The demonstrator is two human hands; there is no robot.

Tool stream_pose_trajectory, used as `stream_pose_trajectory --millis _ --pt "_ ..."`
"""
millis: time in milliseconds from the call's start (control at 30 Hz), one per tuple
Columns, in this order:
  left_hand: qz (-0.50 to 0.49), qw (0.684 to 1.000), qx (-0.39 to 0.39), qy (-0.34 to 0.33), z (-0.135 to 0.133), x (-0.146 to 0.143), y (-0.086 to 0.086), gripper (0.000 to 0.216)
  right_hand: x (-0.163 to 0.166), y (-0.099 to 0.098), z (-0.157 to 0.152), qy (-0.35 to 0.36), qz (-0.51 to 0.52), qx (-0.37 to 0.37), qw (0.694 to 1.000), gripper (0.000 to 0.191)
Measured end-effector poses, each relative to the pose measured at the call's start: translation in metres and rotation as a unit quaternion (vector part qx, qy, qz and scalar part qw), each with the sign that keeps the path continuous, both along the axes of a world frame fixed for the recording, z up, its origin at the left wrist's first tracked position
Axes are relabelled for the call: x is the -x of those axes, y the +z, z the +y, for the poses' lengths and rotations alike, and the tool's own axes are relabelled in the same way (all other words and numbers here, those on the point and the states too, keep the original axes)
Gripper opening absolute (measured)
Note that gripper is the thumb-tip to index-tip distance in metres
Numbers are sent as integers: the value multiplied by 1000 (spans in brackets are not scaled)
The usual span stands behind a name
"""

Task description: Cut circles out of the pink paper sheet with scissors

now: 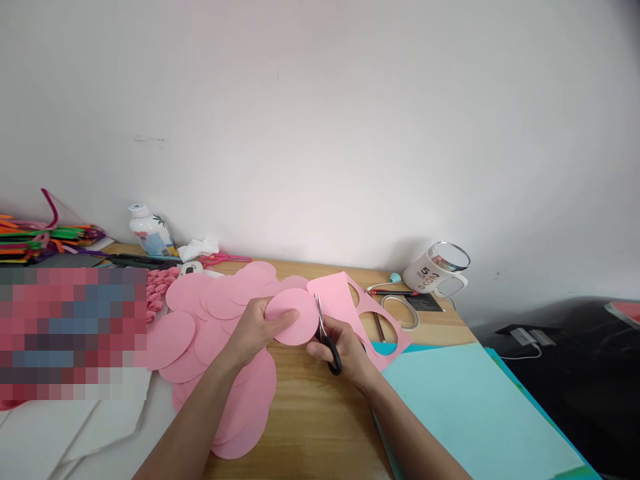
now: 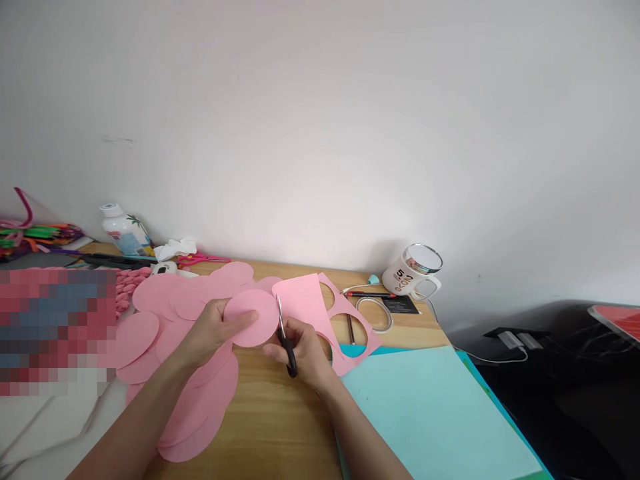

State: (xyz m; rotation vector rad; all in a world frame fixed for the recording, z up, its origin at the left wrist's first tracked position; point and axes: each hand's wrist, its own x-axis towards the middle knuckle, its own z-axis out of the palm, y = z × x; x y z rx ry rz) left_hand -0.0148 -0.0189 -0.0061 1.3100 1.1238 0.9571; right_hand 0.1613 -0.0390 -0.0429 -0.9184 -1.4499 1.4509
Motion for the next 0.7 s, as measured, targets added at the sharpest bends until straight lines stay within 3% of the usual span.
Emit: stream_pose_trajectory --millis 700 --pt "-6 999 -7 34 1 0 -3 20 -1 2 -1 10 -31 0 999 40"
